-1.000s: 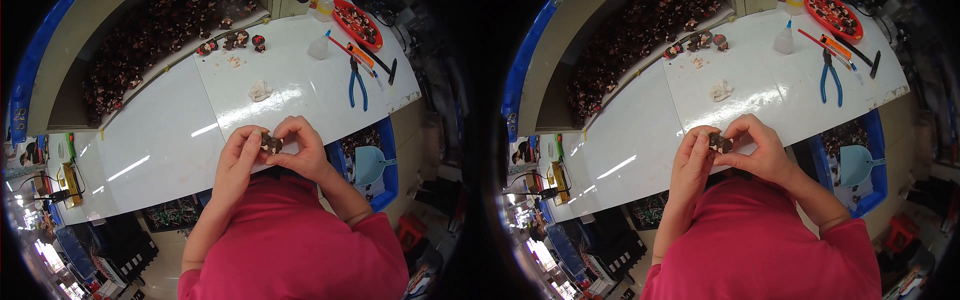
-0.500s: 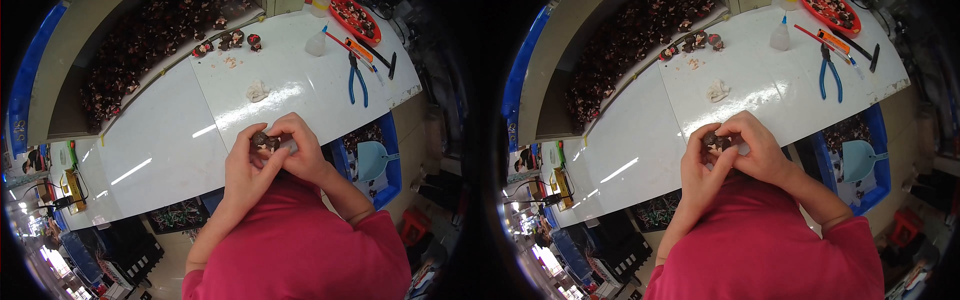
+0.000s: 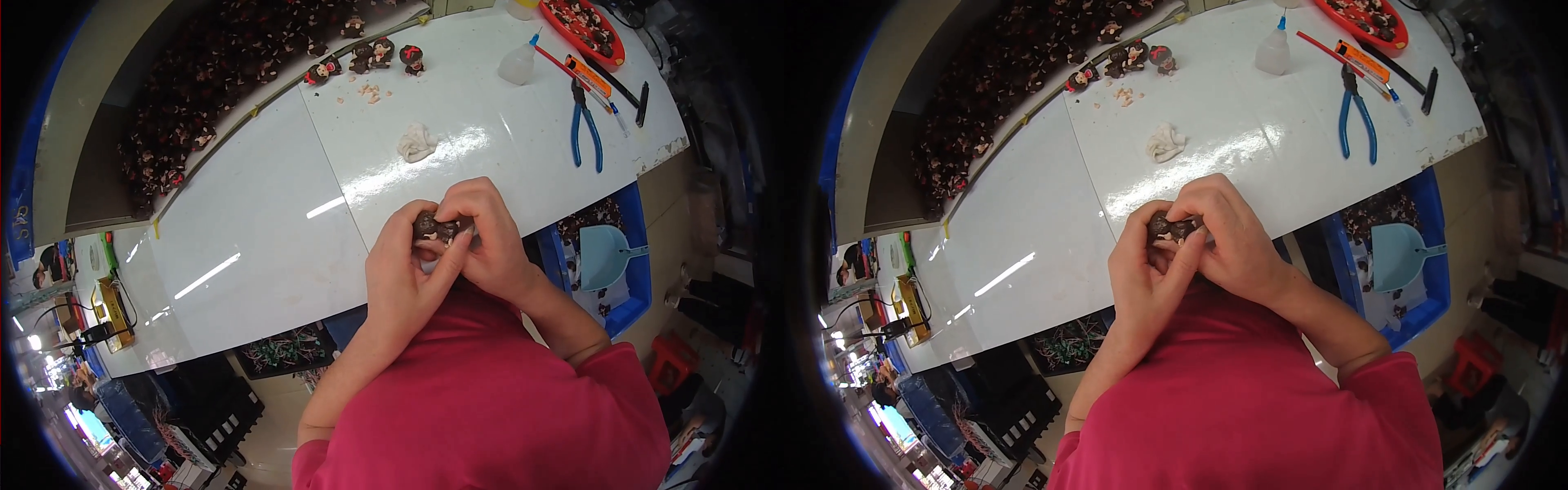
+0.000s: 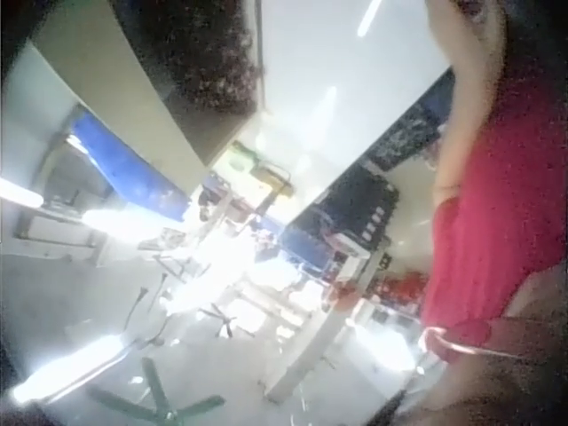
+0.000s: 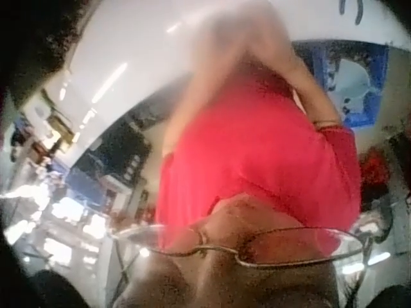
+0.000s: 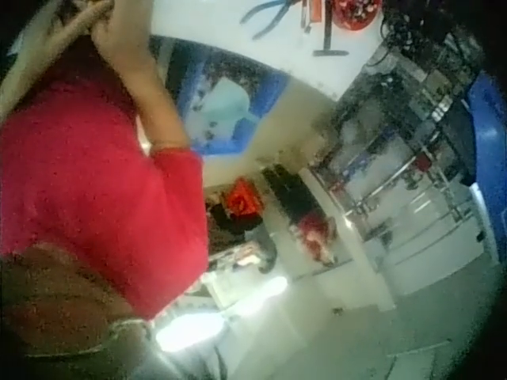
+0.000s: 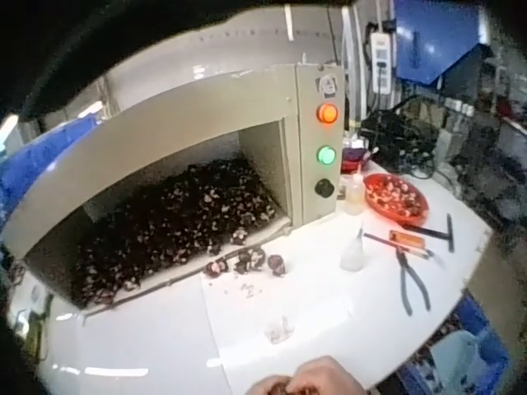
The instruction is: The person assembles small toy figurines by applying glue from a glue bottle to small parts and joining them together by hand.
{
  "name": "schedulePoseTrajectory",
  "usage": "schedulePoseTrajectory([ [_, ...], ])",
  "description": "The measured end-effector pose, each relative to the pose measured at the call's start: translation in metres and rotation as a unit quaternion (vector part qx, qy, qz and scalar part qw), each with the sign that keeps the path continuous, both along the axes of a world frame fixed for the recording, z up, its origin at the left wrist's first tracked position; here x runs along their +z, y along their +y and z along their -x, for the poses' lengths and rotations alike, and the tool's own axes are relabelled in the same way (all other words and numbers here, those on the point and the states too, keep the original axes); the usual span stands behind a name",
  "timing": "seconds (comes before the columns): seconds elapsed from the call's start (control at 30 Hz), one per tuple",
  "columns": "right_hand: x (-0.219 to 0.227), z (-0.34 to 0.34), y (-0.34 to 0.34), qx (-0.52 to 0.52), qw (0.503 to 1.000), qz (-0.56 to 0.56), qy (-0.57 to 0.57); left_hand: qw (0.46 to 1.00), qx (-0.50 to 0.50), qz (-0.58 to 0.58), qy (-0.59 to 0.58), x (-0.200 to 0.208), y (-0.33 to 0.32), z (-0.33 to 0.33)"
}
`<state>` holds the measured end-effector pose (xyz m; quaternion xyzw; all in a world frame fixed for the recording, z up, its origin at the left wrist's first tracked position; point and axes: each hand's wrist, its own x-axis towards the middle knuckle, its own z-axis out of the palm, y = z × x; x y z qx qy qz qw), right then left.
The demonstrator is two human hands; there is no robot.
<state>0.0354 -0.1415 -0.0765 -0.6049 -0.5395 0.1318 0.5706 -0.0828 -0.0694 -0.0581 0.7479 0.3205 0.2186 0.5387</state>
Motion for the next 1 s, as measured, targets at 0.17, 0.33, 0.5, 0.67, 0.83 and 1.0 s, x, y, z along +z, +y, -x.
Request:
schedulePoseTrajectory([
  [0.17,-0.002,0.000,0.002,0.010,1.000,0.017,-0.004,1.000,0.010,-0.007,0.006,-0.006,-0.001,0.000],
  [0.33,-0.003,-0.005,0.005,0.013,0.999,0.032,0.004,1.000,0.015,-0.019,0.009,-0.008,0.002,-0.006],
  [0.5,0.006,-0.009,0.002,0.002,0.999,0.031,-0.015,0.999,0.011,-0.029,-0.007,-0.003,0.000,-0.008],
  [0.67,0.002,-0.012,0.002,0.004,1.000,0.013,0.013,0.994,0.021,-0.105,-0.033,-0.001,0.000,-0.018],
  [0.83,0.030,-0.015,-0.014,0.050,0.997,0.059,-0.020,0.993,0.013,0.119,-0.025,0.019,-0.002,-0.001],
  [1.0,0.060,-0.082,-0.031,-0.144,0.987,0.066,-0.008,0.961,0.047,0.244,-0.119,0.021,-0.001,0.023],
])
